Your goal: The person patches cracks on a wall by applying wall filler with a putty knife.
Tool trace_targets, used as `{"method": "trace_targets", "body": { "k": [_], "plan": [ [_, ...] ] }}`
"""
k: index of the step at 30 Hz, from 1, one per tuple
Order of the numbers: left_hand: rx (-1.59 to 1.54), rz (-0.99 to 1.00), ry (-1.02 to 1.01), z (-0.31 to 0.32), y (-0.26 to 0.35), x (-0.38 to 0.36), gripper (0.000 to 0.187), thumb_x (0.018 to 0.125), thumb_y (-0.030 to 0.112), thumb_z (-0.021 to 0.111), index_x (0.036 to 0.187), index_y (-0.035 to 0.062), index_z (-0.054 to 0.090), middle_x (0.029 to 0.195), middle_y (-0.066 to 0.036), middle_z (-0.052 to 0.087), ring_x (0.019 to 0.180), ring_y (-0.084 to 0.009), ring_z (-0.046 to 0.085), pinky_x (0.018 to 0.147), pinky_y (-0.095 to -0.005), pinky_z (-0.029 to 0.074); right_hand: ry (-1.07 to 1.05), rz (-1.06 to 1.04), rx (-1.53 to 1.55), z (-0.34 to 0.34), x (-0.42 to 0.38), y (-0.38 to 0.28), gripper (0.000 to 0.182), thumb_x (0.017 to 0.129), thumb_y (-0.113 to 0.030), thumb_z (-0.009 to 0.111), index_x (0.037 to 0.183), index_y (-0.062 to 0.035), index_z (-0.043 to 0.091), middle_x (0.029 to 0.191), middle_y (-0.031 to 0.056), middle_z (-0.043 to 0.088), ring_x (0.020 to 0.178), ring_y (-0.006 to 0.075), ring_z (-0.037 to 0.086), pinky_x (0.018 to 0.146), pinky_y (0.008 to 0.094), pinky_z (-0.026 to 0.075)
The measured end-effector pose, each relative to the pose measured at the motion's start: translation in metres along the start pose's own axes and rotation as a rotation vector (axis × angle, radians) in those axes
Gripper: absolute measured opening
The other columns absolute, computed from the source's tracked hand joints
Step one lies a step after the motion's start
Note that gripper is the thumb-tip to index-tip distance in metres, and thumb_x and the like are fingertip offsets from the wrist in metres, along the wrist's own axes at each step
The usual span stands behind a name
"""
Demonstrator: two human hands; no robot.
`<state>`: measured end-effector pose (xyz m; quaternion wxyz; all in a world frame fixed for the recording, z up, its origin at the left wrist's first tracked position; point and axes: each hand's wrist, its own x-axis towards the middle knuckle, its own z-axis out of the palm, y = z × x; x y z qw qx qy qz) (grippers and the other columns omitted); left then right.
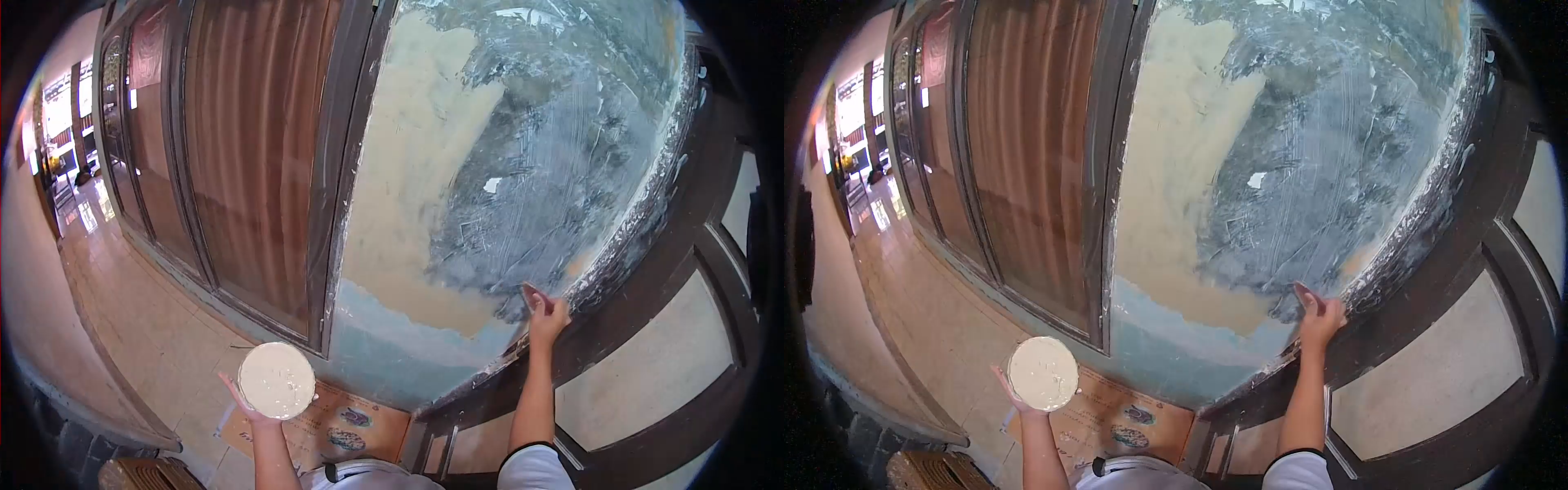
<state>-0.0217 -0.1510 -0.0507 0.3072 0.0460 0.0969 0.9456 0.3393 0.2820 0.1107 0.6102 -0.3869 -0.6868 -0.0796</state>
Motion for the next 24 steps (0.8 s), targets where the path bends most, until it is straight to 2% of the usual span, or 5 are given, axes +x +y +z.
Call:
{"method": "trace_targets", "body": {
  "k": [6,8,12,15,24],
  "plan": [
    [0.019,-0.01,-0.072,0.005,0.003,-0.008,0.089,0.096,0.08,0.033,0.141,0.0072,0.058,0.145,-0.013,0.057,0.127,-0.0367,0.057,0.107,-0.0538,0.048,-0.416,-0.116,-0.247,0.042,-0.129,0.039,0.027,0.077,-0.021,0.079,0.078,-0.0077,0.056,0.082,0.0181,0.059,0.085,0.0432,0.058,0.074,0.0526,0.038],
    [0.003,0.01,-0.092,0.001,0.002,-0.003,0.089,0.096,0.079,0.032,0.142,0.0072,0.057,0.146,-0.013,0.057,0.128,-0.0367,0.057,0.107,-0.0536,0.048,-0.356,-0.213,-0.231,0.055,-0.089,0.047,0.029,0.079,-0.022,0.079,0.077,-0.0057,0.055,0.082,0.0177,0.059,0.084,0.0436,0.057,0.073,0.0536,0.038],
    [0.004,0.015,-0.018,0.012,0.0,-0.004,0.088,0.097,0.079,0.032,0.141,0.0074,0.058,0.145,-0.013,0.058,0.128,-0.0368,0.057,0.108,-0.0533,0.048,0.088,0.097,-0.028,-0.004,0.038,-0.044,0.029,0.088,-0.022,0.079,0.085,-0.0014,0.058,0.085,0.015,0.059,0.079,0.0342,0.057,0.072,0.0456,0.046],
    [0.004,0.015,-0.014,0.013,-0.003,-0.004,0.089,0.096,0.08,0.032,0.14,0.0075,0.059,0.143,-0.013,0.059,0.126,-0.0374,0.058,0.107,-0.0549,0.048,0.13,0.12,0.103,-0.009,0.043,-0.044,0.031,0.088,-0.025,0.082,0.086,-0.0013,0.061,0.085,0.0126,0.062,0.076,0.0256,0.058,0.071,0.0393,0.049],
    [-0.038,-0.432,-0.178,0.052,-0.085,0.009,0.111,0.085,0.094,0.027,0.144,0.0034,0.054,0.142,-0.02,0.059,0.126,-0.0423,0.06,0.102,-0.0605,0.051,-1.211,0.969,1.204,0.073,-0.092,-0.139,0.031,0.098,-0.022,0.072,0.119,-0.0014,0.064,0.101,0.0039,0.071,0.088,0.0121,0.068,0.079,0.0291,0.056]
  ]
}}
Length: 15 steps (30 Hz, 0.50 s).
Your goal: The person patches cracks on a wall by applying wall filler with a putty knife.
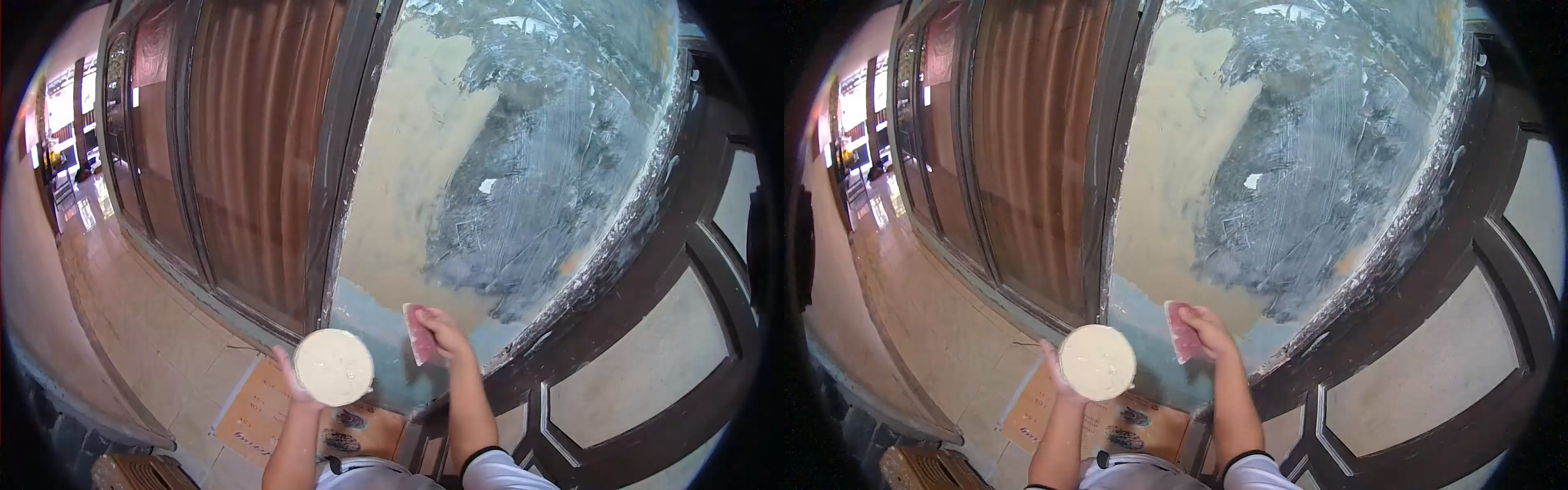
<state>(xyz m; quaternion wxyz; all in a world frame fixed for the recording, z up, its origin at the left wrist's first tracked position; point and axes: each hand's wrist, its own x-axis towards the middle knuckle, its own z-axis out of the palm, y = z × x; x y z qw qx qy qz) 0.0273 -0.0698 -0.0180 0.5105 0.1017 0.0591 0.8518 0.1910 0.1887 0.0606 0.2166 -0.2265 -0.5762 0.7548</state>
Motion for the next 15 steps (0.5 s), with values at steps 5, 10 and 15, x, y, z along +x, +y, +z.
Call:
{"method": "trace_targets", "body": {
  "k": [5,10,15],
  "plan": [
    [-0.194,-0.105,-0.066,0.02,-0.019,0.025,0.112,0.084,0.094,0.029,0.142,0.0013,0.056,0.142,-0.02,0.059,0.125,-0.042,0.06,0.104,-0.058,0.05,-0.093,0.201,-0.077,0.04,0.015,0.022,0.031,0.098,-0.025,0.072,0.115,-0.0048,0.056,0.095,0.0051,0.068,0.082,0.0113,0.067,0.07,0.0279,0.057],
    [-0.049,-0.129,-0.083,0.017,-0.014,0.029,0.108,0.087,0.091,0.031,0.143,0.0004,0.055,0.142,-0.02,0.06,0.126,-0.0394,0.06,0.108,-0.0534,0.048,-0.06,0.255,-0.105,0.031,0.019,0.032,0.042,0.092,-0.026,0.08,0.117,-0.0037,0.054,0.099,0.0092,0.069,0.083,0.0155,0.069,0.069,0.0309,0.058],
    [-0.01,-0.184,-0.07,0.001,-0.022,0.026,0.107,0.088,0.089,0.033,0.143,0.0006,0.054,0.143,-0.02,0.059,0.128,-0.0385,0.059,0.109,-0.0534,0.047,0.04,0.261,-0.244,0.023,0.013,0.046,0.052,0.088,-0.028,0.085,0.119,-0.0029,0.052,0.097,0.0105,0.068,0.082,0.0153,0.068,0.067,0.0304,0.057]
  ]
}}
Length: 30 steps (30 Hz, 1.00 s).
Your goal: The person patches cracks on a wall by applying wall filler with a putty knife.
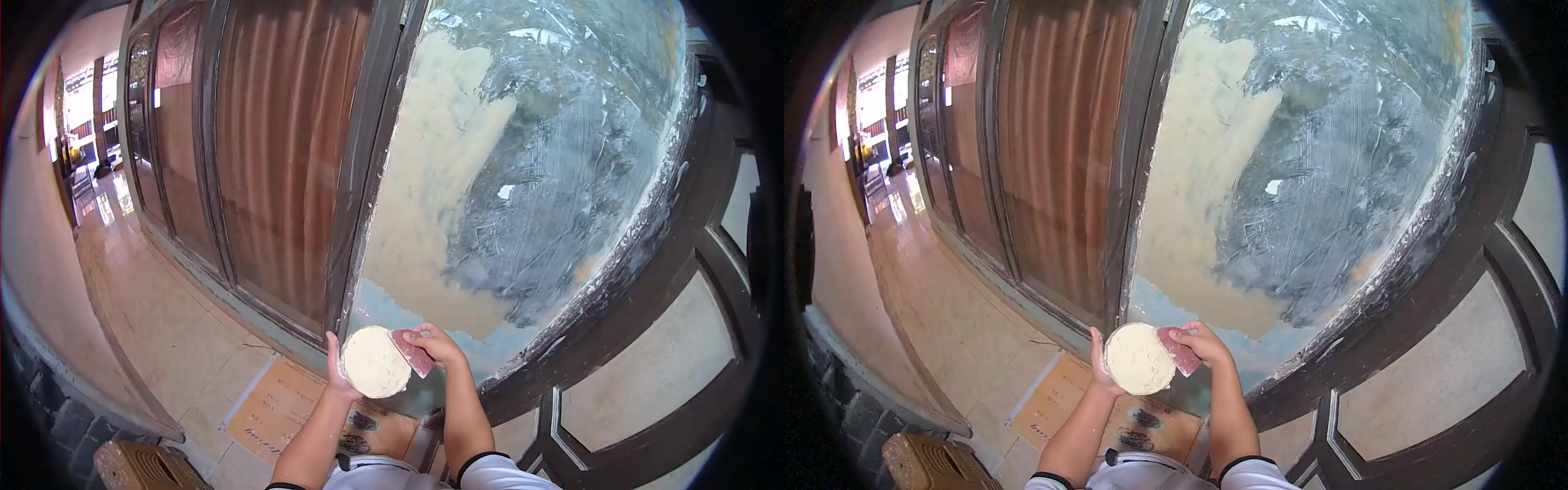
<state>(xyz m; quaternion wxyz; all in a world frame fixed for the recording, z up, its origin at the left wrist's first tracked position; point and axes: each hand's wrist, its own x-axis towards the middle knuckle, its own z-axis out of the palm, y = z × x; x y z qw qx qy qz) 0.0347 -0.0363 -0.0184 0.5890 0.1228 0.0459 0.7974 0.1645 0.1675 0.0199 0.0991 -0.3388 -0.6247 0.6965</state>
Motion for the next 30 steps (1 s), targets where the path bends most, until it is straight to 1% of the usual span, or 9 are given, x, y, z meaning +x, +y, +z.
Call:
{"method": "trace_targets", "body": {
  "k": [9,11,12,16,18,20,24,26,30],
  "plan": [
    [-0.025,-0.076,-0.006,-0.019,-0.024,0.003,0.095,0.095,0.08,0.035,0.146,0.0013,0.051,0.145,-0.021,0.057,0.129,-0.0415,0.058,0.109,-0.0566,0.047,0.163,0.03,-0.065,-0.023,-0.024,0.02,0.063,0.084,-0.031,0.088,0.124,-0.0005,0.049,0.106,0.0146,0.067,0.087,0.0178,0.068,0.072,0.0335,0.057],
    [-0.054,-0.087,-0.003,-0.026,-0.031,0.006,0.097,0.094,0.081,0.034,0.147,0.0021,0.05,0.145,-0.022,0.057,0.129,-0.0426,0.057,0.109,-0.0583,0.046,0.292,-0.02,-0.145,-0.035,-0.029,0.027,0.072,0.08,-0.034,0.09,0.125,0.0013,0.047,0.106,0.0184,0.067,0.088,0.0224,0.07,0.072,0.0375,0.058],
    [-0.056,-0.103,-0.007,-0.019,-0.032,0.006,0.097,0.094,0.081,0.034,0.147,0.0021,0.05,0.145,-0.022,0.057,0.129,-0.0426,0.057,0.109,-0.0583,0.046,0.493,-0.177,-0.535,-0.052,-0.014,0.047,0.076,0.077,-0.031,0.092,0.125,0.0063,0.046,0.108,0.022,0.068,0.097,0.0282,0.069,0.084,0.0403,0.056],
    [-0.067,-0.038,-0.058,0.015,-0.024,0.009,0.107,0.087,0.09,0.031,0.15,0.005,0.047,0.149,-0.023,0.052,0.131,-0.0473,0.054,0.107,-0.066,0.044,0.683,-0.194,-0.544,-0.078,-0.034,0.06,0.077,0.074,-0.028,0.092,0.123,0.0101,0.046,0.11,0.0256,0.068,0.104,0.0327,0.068,0.092,0.041,0.054],
    [-0.025,-0.036,-0.054,0.035,-0.018,0.009,0.11,0.084,0.093,0.031,0.152,0.0068,0.045,0.151,-0.023,0.05,0.133,-0.0482,0.052,0.106,-0.0703,0.043,0.62,-0.348,-0.563,-0.088,-0.047,0.044,0.053,0.082,-0.021,0.086,0.118,0.007,0.058,0.105,0.0198,0.072,0.098,0.0257,0.07,0.086,0.0378,0.055],
    [-0.197,-0.126,-0.219,0.058,-0.014,0.01,0.12,0.075,0.1,0.03,0.155,0.0112,0.04,0.156,-0.024,0.042,0.135,-0.0547,0.046,0.1,-0.0812,0.038,0.551,-0.401,-0.482,-0.082,-0.07,0.011,0.024,0.09,-0.01,0.078,0.108,0.0031,0.068,0.102,0.0123,0.075,0.091,0.0192,0.071,0.083,0.0339,0.056],
    [-0.143,-0.15,-0.306,0.092,-0.008,0.015,0.129,0.069,0.105,0.028,0.157,0.0124,0.035,0.158,-0.026,0.037,0.135,-0.0659,0.037,0.097,-0.086,0.034,0.398,-0.563,-0.495,-0.045,-0.131,-0.095,0.022,0.089,-0.006,0.073,0.11,-0.0023,0.071,0.104,0.0123,0.073,0.094,0.0274,0.069,0.086,0.0388,0.053],
    [-0.122,-0.147,-0.316,0.106,-0.006,0.017,0.128,0.069,0.105,0.027,0.157,0.0124,0.035,0.158,-0.026,0.037,0.135,-0.0662,0.037,0.098,-0.0862,0.034,0.351,-1.004,-1.114,-0.036,-0.159,-0.136,0.026,0.082,-0.003,0.073,0.107,-0.0093,0.074,0.101,0.0029,0.07,0.095,0.0256,0.064,0.083,0.0395,0.049],
    [-0.031,-0.112,-0.3,0.138,0.003,0.019,0.126,0.07,0.104,0.025,0.156,0.0131,0.037,0.159,-0.023,0.038,0.136,-0.0611,0.04,0.099,-0.0873,0.031,0.39,-1.15,-1.583,-0.001,-0.204,-0.201,0.024,0.079,-0.011,0.073,0.102,-0.0153,0.074,0.1,-0.0039,0.067,0.096,0.022,0.059,0.078,0.0398,0.043]
  ]
}}
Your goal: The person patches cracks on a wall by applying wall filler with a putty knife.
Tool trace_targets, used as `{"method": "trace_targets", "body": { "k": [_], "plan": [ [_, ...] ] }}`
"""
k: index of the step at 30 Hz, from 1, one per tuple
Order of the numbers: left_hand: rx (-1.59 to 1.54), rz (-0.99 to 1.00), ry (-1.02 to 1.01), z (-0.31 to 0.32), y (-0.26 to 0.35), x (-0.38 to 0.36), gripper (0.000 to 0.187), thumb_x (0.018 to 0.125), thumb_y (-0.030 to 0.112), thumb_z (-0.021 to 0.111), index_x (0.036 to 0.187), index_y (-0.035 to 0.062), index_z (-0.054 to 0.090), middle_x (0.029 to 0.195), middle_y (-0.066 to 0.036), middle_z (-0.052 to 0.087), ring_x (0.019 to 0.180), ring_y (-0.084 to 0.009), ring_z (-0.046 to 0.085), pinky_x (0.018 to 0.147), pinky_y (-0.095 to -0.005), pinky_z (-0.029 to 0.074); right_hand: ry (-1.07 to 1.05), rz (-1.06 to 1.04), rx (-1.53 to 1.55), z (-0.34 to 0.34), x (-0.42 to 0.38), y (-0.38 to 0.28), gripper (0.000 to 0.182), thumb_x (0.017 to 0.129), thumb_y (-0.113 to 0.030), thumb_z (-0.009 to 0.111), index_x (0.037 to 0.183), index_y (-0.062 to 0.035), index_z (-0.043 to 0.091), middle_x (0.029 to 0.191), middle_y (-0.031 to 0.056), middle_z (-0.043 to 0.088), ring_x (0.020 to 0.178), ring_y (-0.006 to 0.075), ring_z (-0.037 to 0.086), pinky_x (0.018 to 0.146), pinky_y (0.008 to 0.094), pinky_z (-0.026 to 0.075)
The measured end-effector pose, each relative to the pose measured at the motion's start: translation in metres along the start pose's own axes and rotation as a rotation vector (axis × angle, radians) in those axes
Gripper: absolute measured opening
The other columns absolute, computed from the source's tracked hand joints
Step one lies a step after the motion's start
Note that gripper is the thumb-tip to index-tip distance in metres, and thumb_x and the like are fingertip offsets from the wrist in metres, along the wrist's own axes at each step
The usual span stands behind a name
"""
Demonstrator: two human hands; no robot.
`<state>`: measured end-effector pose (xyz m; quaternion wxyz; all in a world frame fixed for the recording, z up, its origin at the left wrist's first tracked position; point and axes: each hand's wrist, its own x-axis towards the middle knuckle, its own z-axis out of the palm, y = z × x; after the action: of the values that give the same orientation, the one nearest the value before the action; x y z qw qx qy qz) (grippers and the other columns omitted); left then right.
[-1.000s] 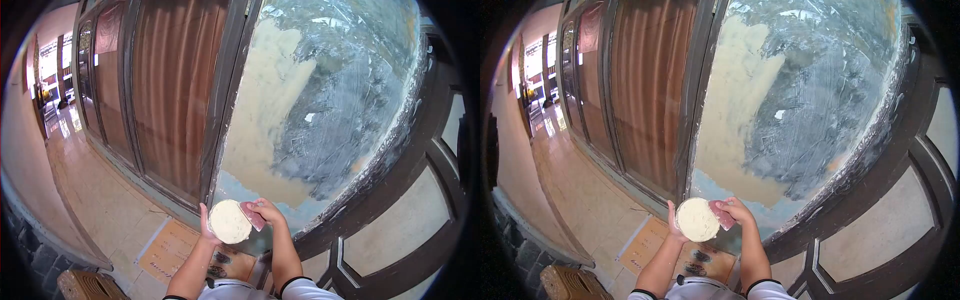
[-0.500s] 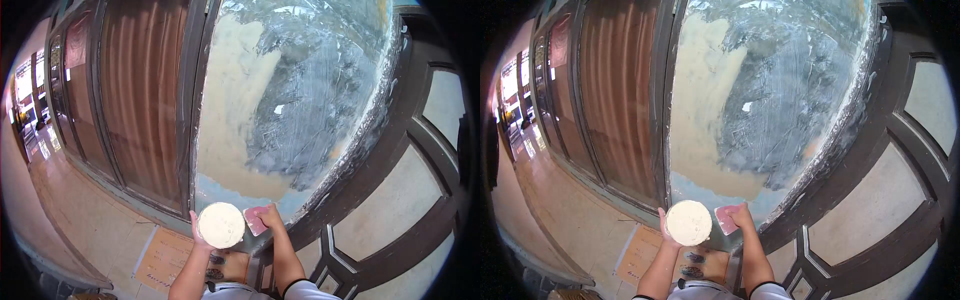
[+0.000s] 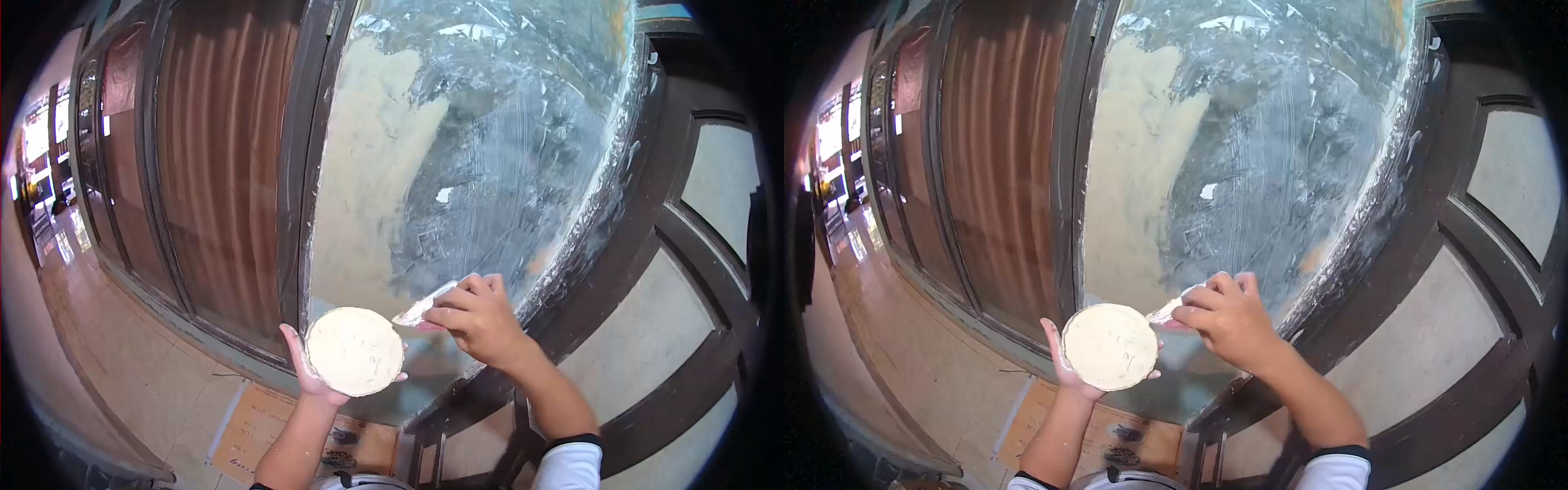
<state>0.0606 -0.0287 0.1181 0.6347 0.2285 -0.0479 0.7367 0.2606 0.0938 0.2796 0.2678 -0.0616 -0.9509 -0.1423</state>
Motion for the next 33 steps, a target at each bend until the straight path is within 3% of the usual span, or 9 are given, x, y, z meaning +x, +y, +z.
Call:
{"method": "trace_targets", "body": {
  "k": [2,5,9,10,27,29,30,32,33],
  "plan": [
    [0.0,0.031,0.012,0.013,0.006,0.004,0.124,0.071,0.104,0.024,0.155,0.013,0.04,0.157,-0.02,0.041,0.137,-0.0535,0.045,0.099,-0.0879,0.031,0.01,-0.23,-0.185,-0.016,0.012,0.0,0.014,0.082,-0.02,0.071,0.096,-0.0195,0.074,0.1,-0.0068,0.066,0.097,0.0186,0.059,0.073,0.039,0.041],
    [0.057,0.054,0.032,0.037,0.015,0.008,0.123,0.073,0.103,0.023,0.153,0.0121,0.042,0.154,-0.021,0.045,0.135,-0.0515,0.049,0.097,-0.0867,0.034,-0.08,-0.381,-0.259,-0.032,0.021,0.002,0.01,0.083,-0.024,0.069,0.092,-0.0202,0.072,0.097,-0.006,0.065,0.096,0.019,0.059,0.072,0.0396,0.041],
    [0.16,0.085,0.081,0.055,0.021,0.01,0.123,0.073,0.103,0.02,0.152,0.0114,0.044,0.151,-0.021,0.049,0.131,-0.0491,0.053,0.095,-0.0833,0.041,-0.086,-0.407,-0.243,-0.052,0.028,-0.004,0.012,0.081,-0.024,0.07,0.09,-0.0176,0.072,0.094,-0.0052,0.064,0.094,0.0197,0.059,0.072,0.0382,0.042],
    [0.142,0.077,0.066,0.057,0.022,0.011,0.119,0.074,0.102,0.022,0.151,0.014,0.046,0.152,-0.021,0.048,0.13,-0.0531,0.052,0.093,-0.0876,0.036,-0.074,-0.411,-0.246,-0.057,0.029,-0.007,0.013,0.081,-0.024,0.07,0.091,-0.0165,0.072,0.093,-0.0043,0.064,0.093,0.0199,0.06,0.072,0.0378,0.043],
    [0.251,0.07,0.052,0.092,0.026,0.007,0.12,0.075,0.102,0.02,0.156,0.0148,0.039,0.16,-0.023,0.035,0.138,-0.0572,0.04,0.094,-0.0892,0.032,-0.064,-0.428,-0.324,-0.09,0.037,-0.03,0.014,0.081,-0.025,0.069,0.084,-0.0117,0.071,0.087,-0.0013,0.059,0.09,0.0182,0.058,0.069,0.0366,0.045],
    [0.285,0.07,0.053,0.095,0.026,0.007,0.12,0.075,0.102,0.021,0.156,0.0154,0.039,0.16,-0.023,0.035,0.138,-0.0574,0.04,0.093,-0.0896,0.032,-0.134,-0.405,-0.347,-0.093,0.035,-0.031,0.023,0.082,-0.023,0.067,0.104,-0.0177,0.069,0.097,-0.0033,0.062,0.096,0.0204,0.057,0.073,0.04,0.043],
    [0.304,0.101,0.101,0.093,0.026,0.006,0.12,0.075,0.102,0.021,0.157,0.016,0.038,0.161,-0.022,0.035,0.138,-0.0573,0.04,0.094,-0.0899,0.031,-0.131,-0.405,-0.346,-0.094,0.036,-0.031,0.023,0.082,-0.023,0.067,0.104,-0.0177,0.069,0.097,-0.0033,0.062,0.096,0.0204,0.057,0.073,0.04,0.043],
    [0.264,0.084,0.087,0.096,0.027,0.004,0.12,0.075,0.102,0.021,0.157,0.016,0.038,0.161,-0.022,0.034,0.138,-0.0573,0.039,0.094,-0.0901,0.03,-0.05,-0.422,-0.343,-0.094,0.038,-0.033,0.014,0.081,-0.024,0.068,0.085,-0.0111,0.072,0.089,-0.0005,0.06,0.09,0.0184,0.058,0.067,0.0367,0.044],
    [0.221,0.067,0.073,0.096,0.027,0.003,0.12,0.075,0.102,0.022,0.157,0.016,0.038,0.162,-0.022,0.034,0.139,-0.0573,0.039,0.094,-0.0902,0.029,-0.049,-0.423,-0.341,-0.095,0.037,-0.033,0.014,0.081,-0.024,0.068,0.085,-0.0111,0.072,0.089,-0.0005,0.06,0.09,0.0184,0.058,0.067,0.0367,0.044]
  ]
}}
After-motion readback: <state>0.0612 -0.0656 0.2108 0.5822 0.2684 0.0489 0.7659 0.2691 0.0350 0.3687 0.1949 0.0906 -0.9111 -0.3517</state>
